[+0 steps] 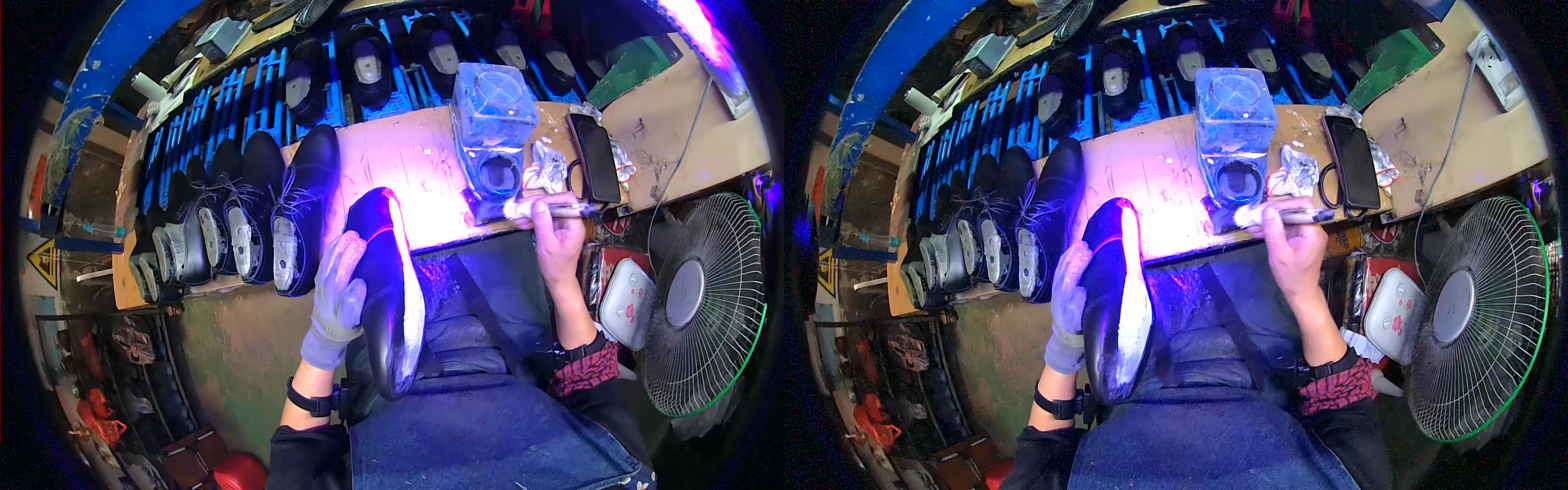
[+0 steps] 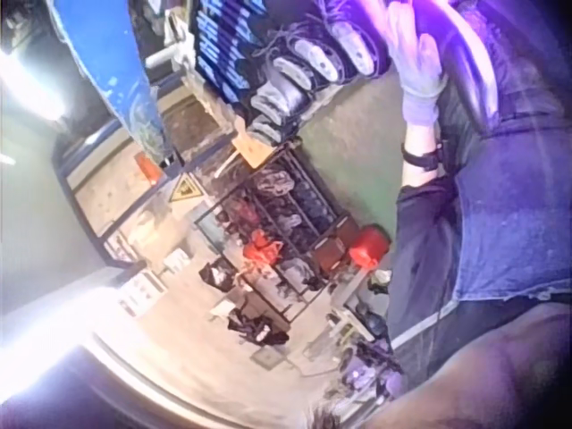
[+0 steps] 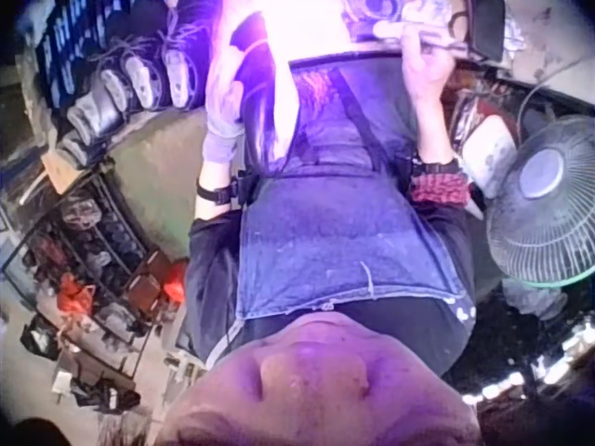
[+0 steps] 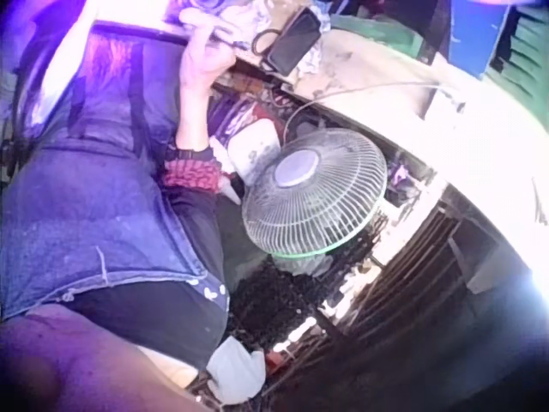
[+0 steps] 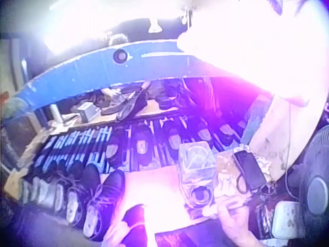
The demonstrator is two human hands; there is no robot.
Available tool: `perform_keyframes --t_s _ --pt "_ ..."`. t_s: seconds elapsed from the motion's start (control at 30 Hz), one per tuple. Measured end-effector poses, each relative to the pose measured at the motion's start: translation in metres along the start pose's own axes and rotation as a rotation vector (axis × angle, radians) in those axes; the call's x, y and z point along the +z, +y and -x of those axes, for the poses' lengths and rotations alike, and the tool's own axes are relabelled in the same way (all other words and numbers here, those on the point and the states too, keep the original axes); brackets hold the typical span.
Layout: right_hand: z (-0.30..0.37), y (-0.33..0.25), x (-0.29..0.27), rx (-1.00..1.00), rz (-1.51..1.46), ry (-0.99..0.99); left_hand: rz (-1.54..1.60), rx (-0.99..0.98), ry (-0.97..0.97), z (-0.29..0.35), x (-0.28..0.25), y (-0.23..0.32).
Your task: Applying adhesive to the edges of shoe soles using a manual brush applicator.
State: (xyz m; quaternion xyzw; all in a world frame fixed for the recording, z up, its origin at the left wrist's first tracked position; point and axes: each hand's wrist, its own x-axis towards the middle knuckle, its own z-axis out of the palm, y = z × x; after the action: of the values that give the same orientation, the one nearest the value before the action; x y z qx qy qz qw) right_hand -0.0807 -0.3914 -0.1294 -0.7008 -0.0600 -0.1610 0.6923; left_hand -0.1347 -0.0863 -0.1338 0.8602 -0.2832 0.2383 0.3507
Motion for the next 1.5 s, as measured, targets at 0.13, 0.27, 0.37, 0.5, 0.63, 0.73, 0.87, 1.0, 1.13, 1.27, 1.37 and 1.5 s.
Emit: perform_keyframes --t_s 0.13,0.27,0.37,0.5,0.63,0.73,0.87,1.0,1.13,1.27,1.37,1.5 --pt "-0.009 -0.007 0.049 0.174 -0.232 -0.117 0.044 -0.137 -0.067 0.009 0.004 -0.003" --pt "-0.029 -0.001 0.090 0.267 -0.286 -0.184 0.078 -0.146 -0.068 0.012 0.008 -0.005" --pt "-0.023 -0.005 0.089 0.325 -0.195 -0.225 0.116 -0.161 -0.069 0.011 0.007 -0.004" --pt "-0.017 -0.013 0.084 0.465 -0.260 -0.282 0.105 -0.156 -0.062 0.016 0.007 -0.006" --pt "-0.037 -0.004 0.107 0.366 -0.241 -0.223 0.111 -0.167 -0.095 0.018 0.006 -0.008" --pt "-0.057 0.013 0.117 0.268 -0.204 -0.193 0.099 -0.195 -0.089 0.017 0.006 -0.003" --pt "-0.056 0.003 0.111 0.332 -0.168 -0.216 0.087 -0.203 -0.079 0.016 0.009 0.000" --pt "-0.030 -0.013 0.093 0.485 -0.220 -0.312 0.080 -0.183 -0.068 0.019 0.010 -0.003" --pt "-0.009 -0.036 0.081 0.500 -0.215 -0.280 0.084 -0.181 -0.068 0.016 0.011 -0.002" --pt "0.009 -0.060 0.072 0.506 -0.301 -0.236 -0.013 -0.109 -0.043 0.018 0.018 -0.012" --pt "0.023 -0.081 0.068 0.421 -0.310 -0.247 0.008 -0.131 0.017 0.004 0.014 0.002" --pt "0.035 -0.097 0.057 0.205 -0.220 -0.384 -0.119 0.207 0.128 0.003 0.020 -0.004"
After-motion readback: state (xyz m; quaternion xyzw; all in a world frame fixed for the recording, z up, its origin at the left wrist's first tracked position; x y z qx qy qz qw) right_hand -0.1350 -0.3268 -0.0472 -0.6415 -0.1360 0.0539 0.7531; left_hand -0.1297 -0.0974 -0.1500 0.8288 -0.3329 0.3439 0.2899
